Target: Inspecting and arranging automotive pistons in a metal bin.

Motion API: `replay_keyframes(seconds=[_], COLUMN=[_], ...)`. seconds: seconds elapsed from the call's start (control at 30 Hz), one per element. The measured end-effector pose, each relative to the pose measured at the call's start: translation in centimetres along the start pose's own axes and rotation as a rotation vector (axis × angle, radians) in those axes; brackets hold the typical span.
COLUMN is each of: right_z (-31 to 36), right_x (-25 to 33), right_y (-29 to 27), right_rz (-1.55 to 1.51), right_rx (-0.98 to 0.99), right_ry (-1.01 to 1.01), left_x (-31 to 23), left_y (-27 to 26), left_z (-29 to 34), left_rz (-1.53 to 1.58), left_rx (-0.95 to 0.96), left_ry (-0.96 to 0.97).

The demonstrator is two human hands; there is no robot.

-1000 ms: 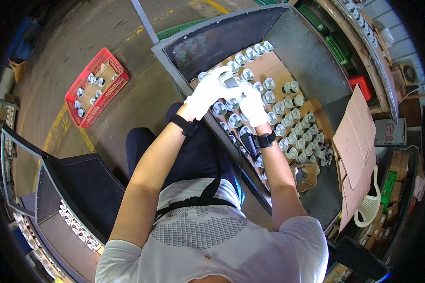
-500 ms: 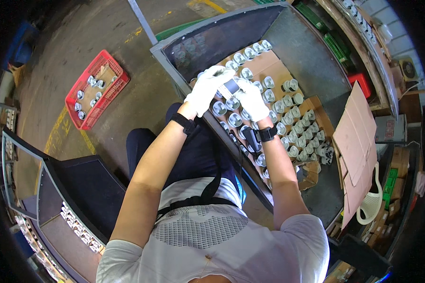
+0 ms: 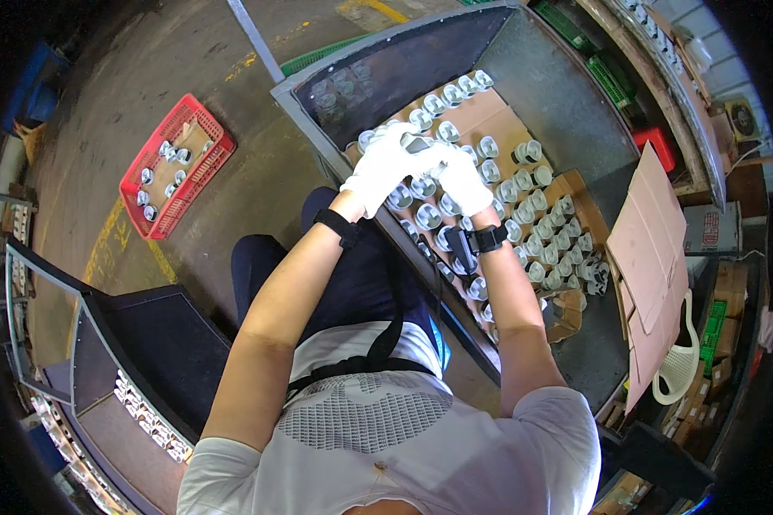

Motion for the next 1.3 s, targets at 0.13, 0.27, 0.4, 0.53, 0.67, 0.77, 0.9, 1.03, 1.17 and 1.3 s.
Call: replay_keyframes(seconds=[0.13, 0.27, 0.4, 0.53, 0.67, 0.77, 0.9, 1.03, 1.17, 1.3], right_z=[-1.1, -2.5, -3.6, -4.5, -4.4, -3.9, -3.3, -1.9, -1.6, -2.1], right_x=[-1.3, -3.1, -2.3, -2.2, -0.9, -1.0, -2.0, -0.3, -1.7, -1.8], right_y=[-0.6, -1.2, -2.3, -2.6, -2.7, -2.8, -2.3, -1.1, -1.3, -1.2], right_rz=[-0.074, -0.241, -0.026, 0.076, 0.109, 0.090, -0.019, -0.182, -0.141, -0.076], right_rx=[0.082, 0.228, 0.286, 0.291, 0.323, 0.297, 0.246, 0.209, 0.148, 0.190], right_ry=[0.052, 0.099, -0.028, -0.156, -0.124, -0.134, -0.032, 0.037, -0.045, -0.042], left_x=[-0.1, -0.4, -0.4, 0.6, 1.1, 0.8, 0.1, -0.1, -0.9, 1.8], left_y=[0.2, 0.5, 0.5, 0.6, 0.6, 0.6, 0.6, 0.3, 0.2, 0.4], left_z=[0.0, 0.1, 0.4, 0.2, 0.3, 0.3, 0.4, 0.3, 0.1, 0.5], left_rz=[-0.092, -0.080, -0.031, -0.073, -0.096, -0.103, -0.130, -0.167, -0.200, -0.139], left_rx=[0.058, 0.097, 0.063, 0.023, -0.008, 0.008, 0.021, 0.022, 0.093, -0.004], left_ry=[-0.015, -0.072, -0.095, -0.041, -0.029, -0.032, -0.003, -0.050, 0.029, 0.142])
Point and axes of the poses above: each hand's wrist, its own z-axis away from the middle knuckle, its own y-axis out of the palm, x = y × z, the point moved 2 cm from there along -z, towards the middle knuckle, and after that the axes turned 12 degrees about y, right-handed, at the moved point
